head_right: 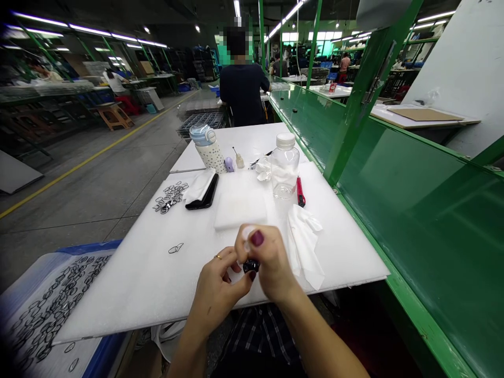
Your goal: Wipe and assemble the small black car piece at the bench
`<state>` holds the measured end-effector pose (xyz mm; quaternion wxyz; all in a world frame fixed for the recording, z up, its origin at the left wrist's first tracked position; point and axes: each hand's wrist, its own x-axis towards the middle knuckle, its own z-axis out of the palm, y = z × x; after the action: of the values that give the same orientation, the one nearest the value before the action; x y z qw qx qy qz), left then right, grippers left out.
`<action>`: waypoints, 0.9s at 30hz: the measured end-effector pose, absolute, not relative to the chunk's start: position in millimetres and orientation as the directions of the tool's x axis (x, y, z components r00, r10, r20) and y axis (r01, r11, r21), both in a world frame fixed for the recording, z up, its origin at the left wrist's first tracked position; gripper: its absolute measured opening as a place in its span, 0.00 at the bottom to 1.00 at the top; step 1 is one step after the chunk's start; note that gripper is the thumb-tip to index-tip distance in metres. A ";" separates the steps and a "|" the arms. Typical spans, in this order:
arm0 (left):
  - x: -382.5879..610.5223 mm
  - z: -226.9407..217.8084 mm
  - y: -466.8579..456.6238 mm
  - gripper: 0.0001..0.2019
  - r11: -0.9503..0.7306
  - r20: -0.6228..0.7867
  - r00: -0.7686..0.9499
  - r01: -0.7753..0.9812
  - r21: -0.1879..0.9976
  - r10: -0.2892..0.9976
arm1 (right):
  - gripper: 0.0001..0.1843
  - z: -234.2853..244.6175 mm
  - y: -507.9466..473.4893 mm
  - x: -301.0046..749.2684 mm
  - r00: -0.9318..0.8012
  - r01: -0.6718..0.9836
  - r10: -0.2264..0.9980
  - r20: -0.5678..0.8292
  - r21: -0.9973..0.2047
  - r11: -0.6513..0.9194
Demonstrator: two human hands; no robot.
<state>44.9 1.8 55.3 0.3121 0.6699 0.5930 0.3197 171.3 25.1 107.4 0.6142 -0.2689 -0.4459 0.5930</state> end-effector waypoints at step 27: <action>31.6 41.6 -8.6 0.29 -0.320 0.158 0.288 0.704 0.633 0.945 | 0.15 42.4 69.6 269.8 0.099 0.222 0.990 0.102 -0.972 0.078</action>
<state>31.6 -8.6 41.6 0.2290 0.7690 0.5360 0.2623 269.8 69.6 42.4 0.4910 -0.5552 -0.5459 0.3908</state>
